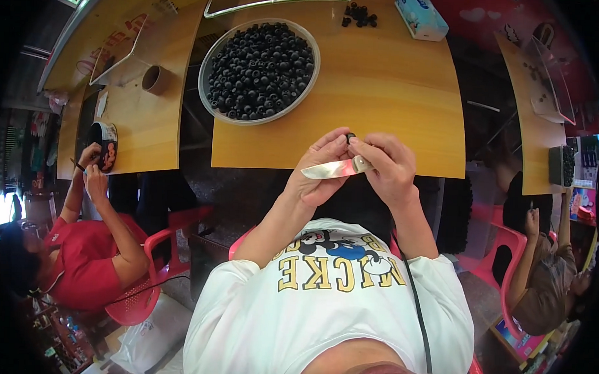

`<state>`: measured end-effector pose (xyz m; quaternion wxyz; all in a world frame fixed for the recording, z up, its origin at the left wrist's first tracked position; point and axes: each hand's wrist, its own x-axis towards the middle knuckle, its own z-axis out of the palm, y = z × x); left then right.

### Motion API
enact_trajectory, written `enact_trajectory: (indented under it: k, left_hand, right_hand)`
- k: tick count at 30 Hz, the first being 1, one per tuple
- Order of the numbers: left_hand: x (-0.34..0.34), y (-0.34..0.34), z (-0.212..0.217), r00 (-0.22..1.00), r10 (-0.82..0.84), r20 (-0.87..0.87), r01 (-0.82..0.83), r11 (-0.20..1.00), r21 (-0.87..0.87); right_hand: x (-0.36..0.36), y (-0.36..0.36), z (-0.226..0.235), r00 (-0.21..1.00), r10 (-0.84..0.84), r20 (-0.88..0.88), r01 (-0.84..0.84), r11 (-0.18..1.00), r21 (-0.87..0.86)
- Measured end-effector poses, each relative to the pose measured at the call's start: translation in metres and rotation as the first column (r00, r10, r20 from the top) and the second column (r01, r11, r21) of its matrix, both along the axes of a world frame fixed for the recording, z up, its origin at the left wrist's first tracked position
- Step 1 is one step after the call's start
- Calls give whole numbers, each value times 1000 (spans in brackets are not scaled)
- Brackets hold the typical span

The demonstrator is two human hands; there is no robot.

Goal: Slicing dark olives one by one using a utility knife while seated at a table.

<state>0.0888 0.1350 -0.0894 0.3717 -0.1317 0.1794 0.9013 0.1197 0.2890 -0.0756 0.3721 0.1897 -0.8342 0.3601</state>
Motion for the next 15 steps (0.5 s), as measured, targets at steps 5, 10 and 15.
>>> enact_trajectory:
  k: [5, 10, 15]
  left_hand:
    - [-4, -4, -8, 999, -15, -30, 19, 990, 138]
    - [-4, -10, 6, 995, -16, -98, 20, 999, 37]
    - [0, -7, 8, 992, -62, -106, 66, 997, 37]
  right_hand:
    - [-1, 1, 1, 998, 45, -46, -41, 997, 68]
    - [11, 1, 26, 993, -2, 118, -14, 990, 138]
    - [20, 9, 24, 974, -101, 202, 33, 948, 316]
